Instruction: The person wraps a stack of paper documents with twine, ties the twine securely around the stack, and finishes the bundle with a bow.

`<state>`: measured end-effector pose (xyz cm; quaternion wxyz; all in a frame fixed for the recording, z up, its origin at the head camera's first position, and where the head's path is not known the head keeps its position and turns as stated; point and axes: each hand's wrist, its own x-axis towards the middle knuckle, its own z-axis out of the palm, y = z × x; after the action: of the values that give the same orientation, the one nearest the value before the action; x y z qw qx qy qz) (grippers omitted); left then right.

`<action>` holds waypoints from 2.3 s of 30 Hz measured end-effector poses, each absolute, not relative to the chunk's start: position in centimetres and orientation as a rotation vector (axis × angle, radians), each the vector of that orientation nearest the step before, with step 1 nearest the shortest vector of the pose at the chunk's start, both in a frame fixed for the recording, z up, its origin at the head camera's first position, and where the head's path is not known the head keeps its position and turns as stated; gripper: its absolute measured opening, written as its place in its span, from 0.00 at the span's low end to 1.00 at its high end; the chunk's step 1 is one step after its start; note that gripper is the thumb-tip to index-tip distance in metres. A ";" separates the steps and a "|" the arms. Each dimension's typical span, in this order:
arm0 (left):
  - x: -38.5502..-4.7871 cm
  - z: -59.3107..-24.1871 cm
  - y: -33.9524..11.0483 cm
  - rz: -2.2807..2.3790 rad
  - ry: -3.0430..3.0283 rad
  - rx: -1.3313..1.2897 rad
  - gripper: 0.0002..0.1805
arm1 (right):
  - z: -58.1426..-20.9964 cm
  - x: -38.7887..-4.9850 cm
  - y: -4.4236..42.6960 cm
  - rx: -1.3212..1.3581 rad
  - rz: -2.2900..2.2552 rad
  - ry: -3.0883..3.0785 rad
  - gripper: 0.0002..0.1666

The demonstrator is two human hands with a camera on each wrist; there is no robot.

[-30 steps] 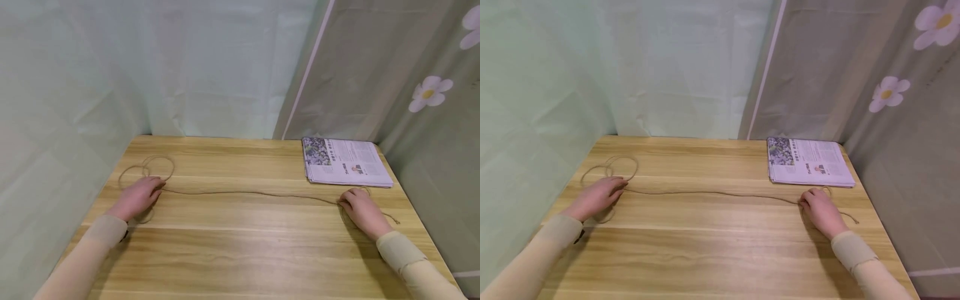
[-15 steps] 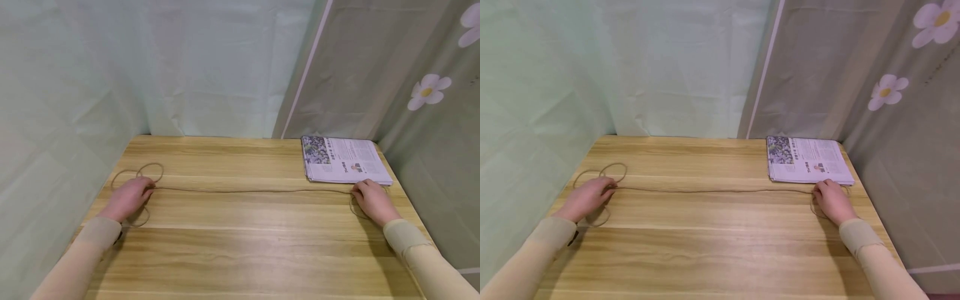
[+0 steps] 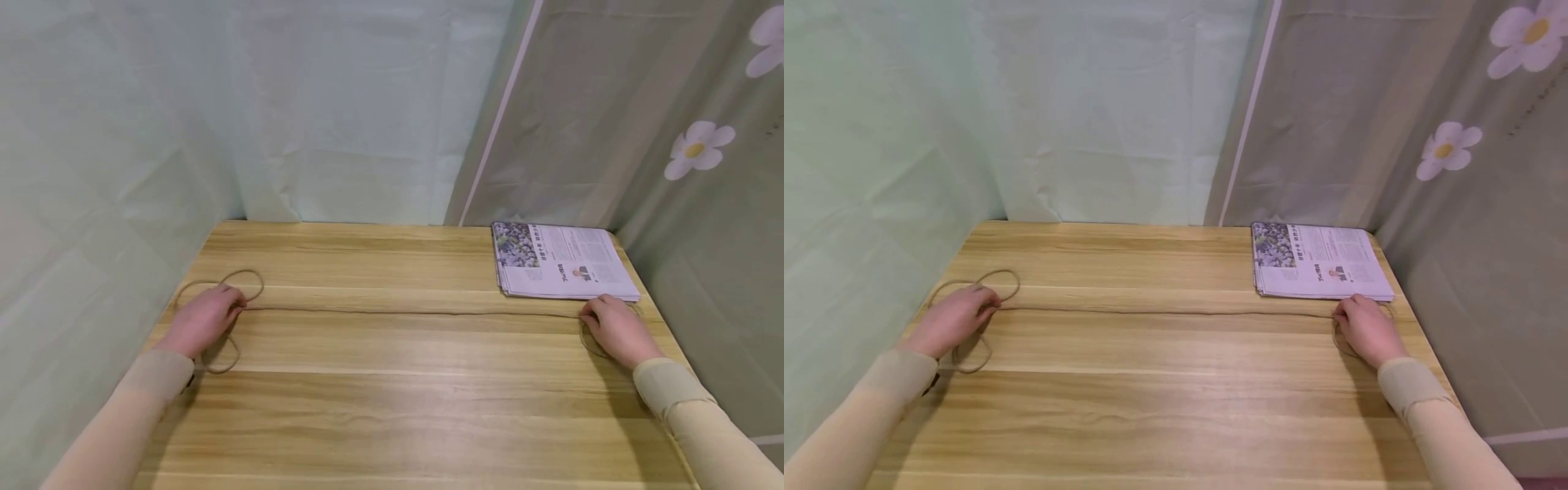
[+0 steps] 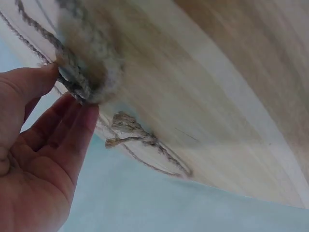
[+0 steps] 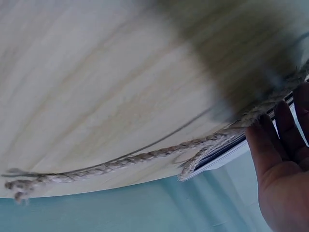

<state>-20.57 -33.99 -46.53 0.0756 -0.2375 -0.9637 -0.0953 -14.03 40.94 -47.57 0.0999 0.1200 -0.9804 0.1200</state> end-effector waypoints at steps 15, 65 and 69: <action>-21.4 -46.3 -34.0 -0.219 -2.890 -0.733 0.06 | -47.3 -14.4 41.9 0.277 0.310 -3.003 0.03; -21.4 -46.9 -34.3 -0.203 -2.809 -0.769 0.08 | -47.0 -14.1 42.3 0.240 0.320 -3.000 0.02; -21.4 -46.7 -34.2 -0.198 -2.863 -0.741 0.06 | -47.0 -14.1 42.3 0.246 0.320 -2.992 0.02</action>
<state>-21.38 -34.20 -46.66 0.0887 -0.2489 -0.9622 -0.0665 -14.06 42.33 -46.98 0.0611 0.0814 -0.9891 0.1059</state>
